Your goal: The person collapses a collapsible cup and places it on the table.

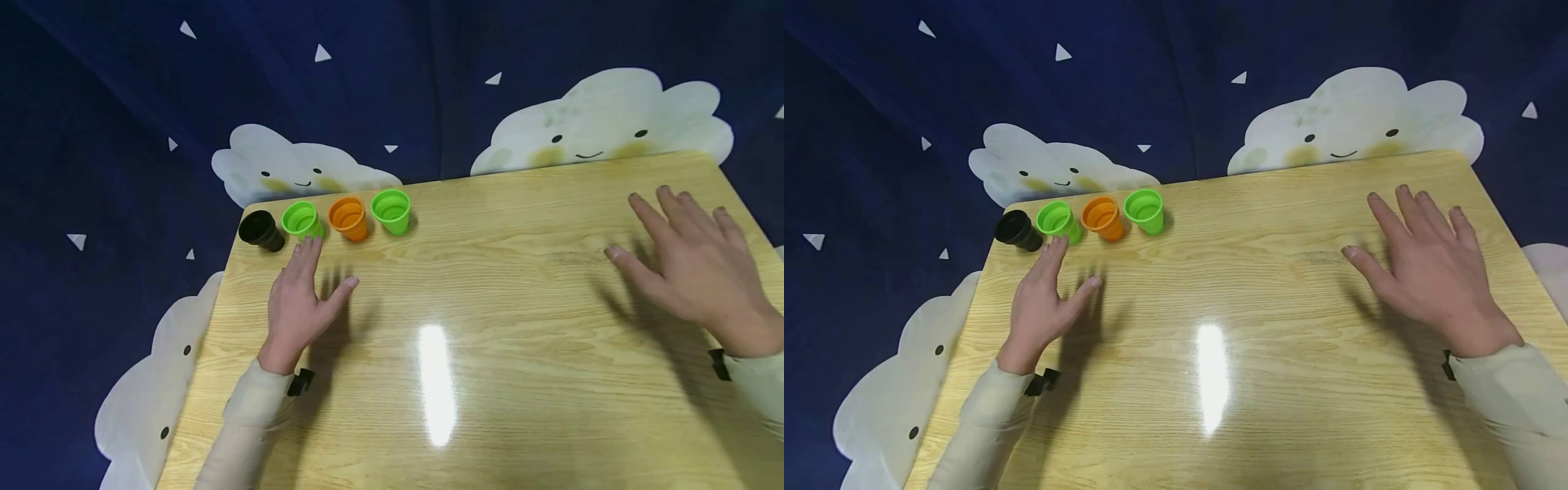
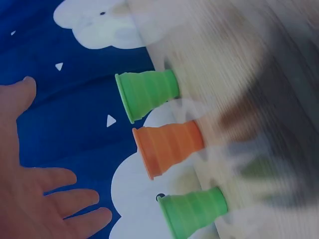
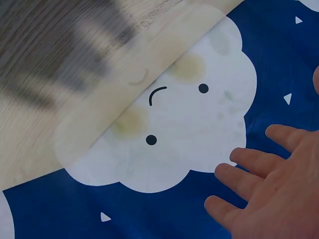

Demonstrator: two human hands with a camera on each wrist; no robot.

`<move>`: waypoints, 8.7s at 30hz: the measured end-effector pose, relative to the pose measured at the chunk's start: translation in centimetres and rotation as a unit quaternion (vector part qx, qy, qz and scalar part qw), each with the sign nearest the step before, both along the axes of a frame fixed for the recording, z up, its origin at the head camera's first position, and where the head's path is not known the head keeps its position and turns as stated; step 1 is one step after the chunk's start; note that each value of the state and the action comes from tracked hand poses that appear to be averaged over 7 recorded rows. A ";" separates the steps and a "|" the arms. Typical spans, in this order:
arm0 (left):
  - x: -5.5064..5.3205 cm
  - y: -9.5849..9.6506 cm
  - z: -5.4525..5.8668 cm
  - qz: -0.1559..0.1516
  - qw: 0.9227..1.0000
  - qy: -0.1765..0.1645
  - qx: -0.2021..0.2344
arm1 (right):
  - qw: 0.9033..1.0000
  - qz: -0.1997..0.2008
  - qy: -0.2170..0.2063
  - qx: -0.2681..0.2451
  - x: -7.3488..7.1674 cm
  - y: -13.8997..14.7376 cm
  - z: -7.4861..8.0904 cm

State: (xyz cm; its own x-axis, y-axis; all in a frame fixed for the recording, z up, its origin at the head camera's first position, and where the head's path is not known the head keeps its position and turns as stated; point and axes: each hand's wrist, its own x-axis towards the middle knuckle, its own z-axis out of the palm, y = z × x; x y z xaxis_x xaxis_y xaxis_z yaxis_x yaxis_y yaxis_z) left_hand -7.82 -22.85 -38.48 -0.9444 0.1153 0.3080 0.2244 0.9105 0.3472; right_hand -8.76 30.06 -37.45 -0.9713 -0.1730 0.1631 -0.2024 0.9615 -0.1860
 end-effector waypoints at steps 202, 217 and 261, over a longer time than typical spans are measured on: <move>-8.5 9.3 -0.3 -0.064 0.877 -0.027 0.475 | 0.879 0.213 -0.051 -0.424 -12.2 -22.8 -2.7; -8.1 9.6 0.3 -0.081 0.911 0.024 0.404 | 0.921 0.273 0.088 -0.263 -12.6 -22.4 -2.0; -9.3 7.9 -3.9 -0.126 0.853 -0.009 0.506 | 0.931 0.281 0.089 -0.217 -12.7 -23.2 -2.0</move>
State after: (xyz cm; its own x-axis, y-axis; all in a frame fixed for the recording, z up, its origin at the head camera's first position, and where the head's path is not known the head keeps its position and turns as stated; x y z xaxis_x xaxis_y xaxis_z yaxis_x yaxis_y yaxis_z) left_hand -17.14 -14.95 -42.33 -0.9343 -0.0004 0.3564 0.3556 0.0655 0.9324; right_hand -21.48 6.84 -39.49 -0.6988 -0.5256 0.4852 -0.7149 0.5363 -0.4487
